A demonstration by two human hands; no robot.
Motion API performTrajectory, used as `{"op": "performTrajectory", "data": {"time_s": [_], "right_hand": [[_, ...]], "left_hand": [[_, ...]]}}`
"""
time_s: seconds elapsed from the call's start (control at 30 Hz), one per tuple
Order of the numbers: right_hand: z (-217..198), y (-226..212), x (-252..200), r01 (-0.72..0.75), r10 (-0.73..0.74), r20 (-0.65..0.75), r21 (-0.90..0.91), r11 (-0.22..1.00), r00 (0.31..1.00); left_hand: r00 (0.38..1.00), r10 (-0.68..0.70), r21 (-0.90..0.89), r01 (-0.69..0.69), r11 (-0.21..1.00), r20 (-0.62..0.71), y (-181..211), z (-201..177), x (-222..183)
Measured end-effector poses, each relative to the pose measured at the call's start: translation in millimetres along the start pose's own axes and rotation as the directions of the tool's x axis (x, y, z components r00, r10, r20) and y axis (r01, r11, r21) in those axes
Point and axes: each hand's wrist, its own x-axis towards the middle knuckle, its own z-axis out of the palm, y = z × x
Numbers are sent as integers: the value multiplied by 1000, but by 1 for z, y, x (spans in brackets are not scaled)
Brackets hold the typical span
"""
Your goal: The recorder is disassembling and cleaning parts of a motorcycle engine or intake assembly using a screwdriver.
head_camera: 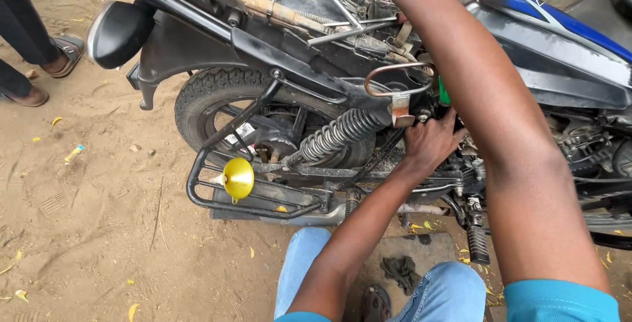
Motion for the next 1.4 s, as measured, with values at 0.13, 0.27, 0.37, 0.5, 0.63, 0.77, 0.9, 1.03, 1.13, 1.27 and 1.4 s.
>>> {"op": "performTrajectory", "data": {"time_s": [0.13,0.27,0.37,0.5,0.63,0.77,0.9,1.03,1.13,1.27,1.4], "right_hand": [[47,45,51,191,-189,47,-51,980,981],[36,39,45,273,-270,90,-12,962,958],[20,22,28,136,-143,192,50,989,971],[40,38,36,244,-247,71,49,969,966],[46,49,41,330,-330,6,29,944,944],[57,46,42,321,-320,-47,16,947,946],[51,43,29,201,-198,-61,45,979,978],[36,16,7,48,-44,-41,100,994,998],[42,30,12,-119,119,12,46,992,993],[59,69,8,180,-170,-60,256,950,984],[-5,35,-75,123,-102,-89,274,954,991]], "left_hand": [[1000,-15,-13,16,1000,23,-4,9,3],[1000,11,38,-10,999,-28,-9,16,1],[979,72,163,-41,986,-189,-14,25,2],[971,115,167,-80,983,-211,-16,24,-4],[958,124,118,-96,988,-260,-16,29,-3],[984,113,2,-113,994,-137,-22,30,-2],[961,160,33,-156,987,-225,-18,29,-2],[991,90,-45,-94,995,-99,-18,23,-5],[913,156,37,-153,987,-378,-21,36,-4],[935,130,-3,-139,990,-329,-17,22,-6],[966,110,-5,-114,993,-234,-13,16,-7]]}}
